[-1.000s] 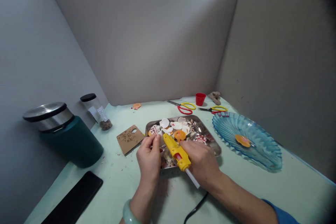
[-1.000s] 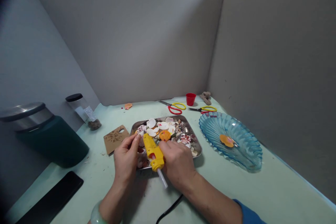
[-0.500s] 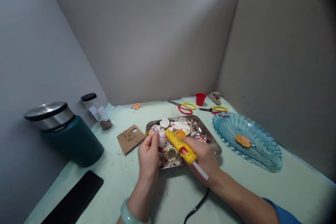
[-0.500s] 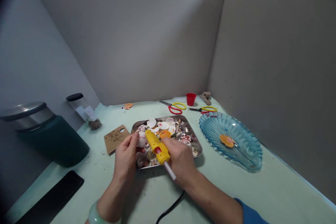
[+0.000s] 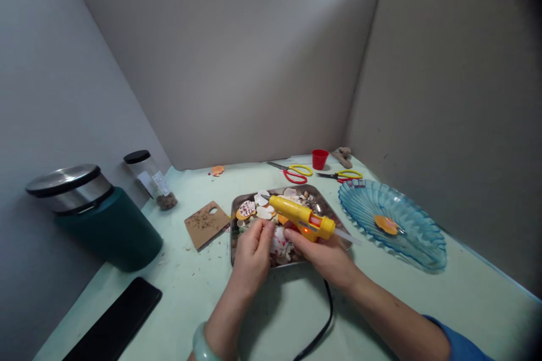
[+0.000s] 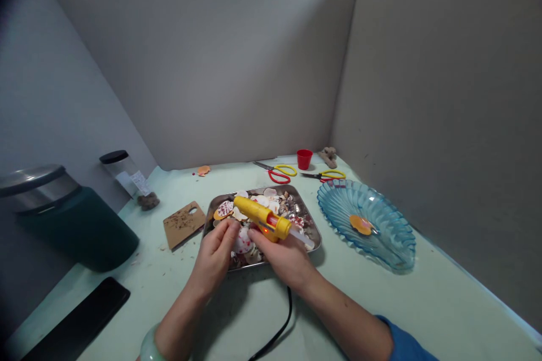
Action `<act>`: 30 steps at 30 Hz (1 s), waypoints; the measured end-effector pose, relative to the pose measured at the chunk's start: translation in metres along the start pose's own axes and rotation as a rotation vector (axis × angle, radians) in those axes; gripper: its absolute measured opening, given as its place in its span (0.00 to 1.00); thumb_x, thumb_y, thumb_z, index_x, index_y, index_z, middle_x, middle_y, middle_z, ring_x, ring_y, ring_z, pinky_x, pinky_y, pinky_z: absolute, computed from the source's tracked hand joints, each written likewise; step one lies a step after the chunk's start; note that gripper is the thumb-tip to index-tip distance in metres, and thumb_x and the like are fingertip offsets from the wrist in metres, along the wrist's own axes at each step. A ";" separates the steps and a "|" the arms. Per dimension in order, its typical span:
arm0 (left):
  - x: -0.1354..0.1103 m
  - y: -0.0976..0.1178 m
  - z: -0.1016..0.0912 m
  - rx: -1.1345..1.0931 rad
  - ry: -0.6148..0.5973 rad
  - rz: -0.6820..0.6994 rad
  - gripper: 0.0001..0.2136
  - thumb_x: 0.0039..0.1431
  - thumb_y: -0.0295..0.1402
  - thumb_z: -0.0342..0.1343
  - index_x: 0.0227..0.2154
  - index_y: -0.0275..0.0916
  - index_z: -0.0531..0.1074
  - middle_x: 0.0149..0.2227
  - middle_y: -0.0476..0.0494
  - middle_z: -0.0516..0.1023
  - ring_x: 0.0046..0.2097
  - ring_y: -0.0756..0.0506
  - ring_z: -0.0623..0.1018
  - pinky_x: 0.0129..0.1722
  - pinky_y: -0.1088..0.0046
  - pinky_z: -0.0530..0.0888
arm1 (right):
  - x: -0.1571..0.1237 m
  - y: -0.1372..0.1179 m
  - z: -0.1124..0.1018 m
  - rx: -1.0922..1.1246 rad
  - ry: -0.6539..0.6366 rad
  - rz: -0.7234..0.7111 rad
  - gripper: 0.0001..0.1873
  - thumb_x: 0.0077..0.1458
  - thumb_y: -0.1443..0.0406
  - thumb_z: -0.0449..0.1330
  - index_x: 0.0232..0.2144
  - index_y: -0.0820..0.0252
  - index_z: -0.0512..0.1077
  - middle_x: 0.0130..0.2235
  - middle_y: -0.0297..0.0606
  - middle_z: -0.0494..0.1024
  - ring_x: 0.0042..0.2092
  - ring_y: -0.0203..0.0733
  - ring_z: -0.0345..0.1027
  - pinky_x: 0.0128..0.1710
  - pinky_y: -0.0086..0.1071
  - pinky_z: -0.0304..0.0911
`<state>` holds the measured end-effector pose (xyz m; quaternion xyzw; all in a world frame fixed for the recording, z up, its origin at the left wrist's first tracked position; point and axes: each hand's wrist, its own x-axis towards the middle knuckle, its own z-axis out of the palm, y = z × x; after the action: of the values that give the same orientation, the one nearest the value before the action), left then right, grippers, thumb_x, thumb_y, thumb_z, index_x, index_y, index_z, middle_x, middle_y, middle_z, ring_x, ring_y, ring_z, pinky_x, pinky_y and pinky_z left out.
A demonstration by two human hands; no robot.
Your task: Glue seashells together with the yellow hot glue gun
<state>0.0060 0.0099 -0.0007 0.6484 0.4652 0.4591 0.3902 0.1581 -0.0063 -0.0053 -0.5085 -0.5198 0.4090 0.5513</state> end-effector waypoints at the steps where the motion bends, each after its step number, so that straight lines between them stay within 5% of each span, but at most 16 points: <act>1: 0.000 0.000 0.000 -0.012 0.016 -0.011 0.15 0.63 0.44 0.49 0.26 0.39 0.65 0.23 0.52 0.64 0.26 0.51 0.63 0.25 0.76 0.61 | -0.001 0.000 0.000 0.001 -0.007 0.018 0.15 0.50 0.58 0.64 0.39 0.57 0.79 0.41 0.40 0.83 0.43 0.51 0.77 0.46 0.43 0.71; 7: 0.001 -0.002 0.004 -0.137 0.191 -0.111 0.16 0.57 0.46 0.56 0.40 0.39 0.69 0.30 0.50 0.73 0.24 0.51 0.71 0.24 0.76 0.68 | -0.001 -0.010 0.002 -0.013 0.184 0.028 0.14 0.45 0.58 0.66 0.35 0.58 0.79 0.38 0.40 0.84 0.42 0.51 0.78 0.44 0.39 0.73; 11: 0.002 -0.002 0.008 -0.212 0.168 -0.207 0.21 0.53 0.47 0.60 0.43 0.38 0.70 0.36 0.45 0.76 0.25 0.50 0.76 0.23 0.74 0.72 | 0.001 -0.013 0.002 -0.034 0.309 0.026 0.16 0.44 0.57 0.67 0.35 0.59 0.79 0.37 0.41 0.84 0.42 0.52 0.78 0.46 0.42 0.72; 18: 0.000 0.004 0.005 -0.254 -0.038 -0.192 0.23 0.48 0.43 0.66 0.47 0.36 0.76 0.43 0.39 0.80 0.37 0.45 0.79 0.33 0.73 0.75 | -0.006 -0.006 0.005 0.038 0.105 -0.014 0.16 0.48 0.57 0.65 0.39 0.58 0.79 0.42 0.40 0.83 0.45 0.50 0.78 0.48 0.39 0.72; 23: -0.002 0.009 0.002 -0.339 -0.110 -0.240 0.26 0.48 0.44 0.66 0.48 0.34 0.76 0.31 0.44 0.80 0.28 0.49 0.76 0.27 0.75 0.73 | -0.008 -0.004 0.005 0.020 0.041 -0.021 0.17 0.50 0.56 0.64 0.41 0.56 0.80 0.45 0.40 0.83 0.47 0.51 0.77 0.48 0.40 0.73; 30: 0.004 0.005 0.002 -0.501 0.023 -0.336 0.24 0.46 0.49 0.64 0.40 0.34 0.74 0.29 0.44 0.79 0.25 0.47 0.78 0.25 0.72 0.74 | -0.007 -0.013 0.005 0.047 0.156 0.002 0.16 0.47 0.56 0.67 0.37 0.58 0.79 0.36 0.40 0.84 0.37 0.51 0.79 0.38 0.40 0.75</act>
<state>0.0097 0.0123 0.0047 0.4406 0.4425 0.4960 0.6034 0.1517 -0.0143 0.0060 -0.5263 -0.4648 0.3809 0.6016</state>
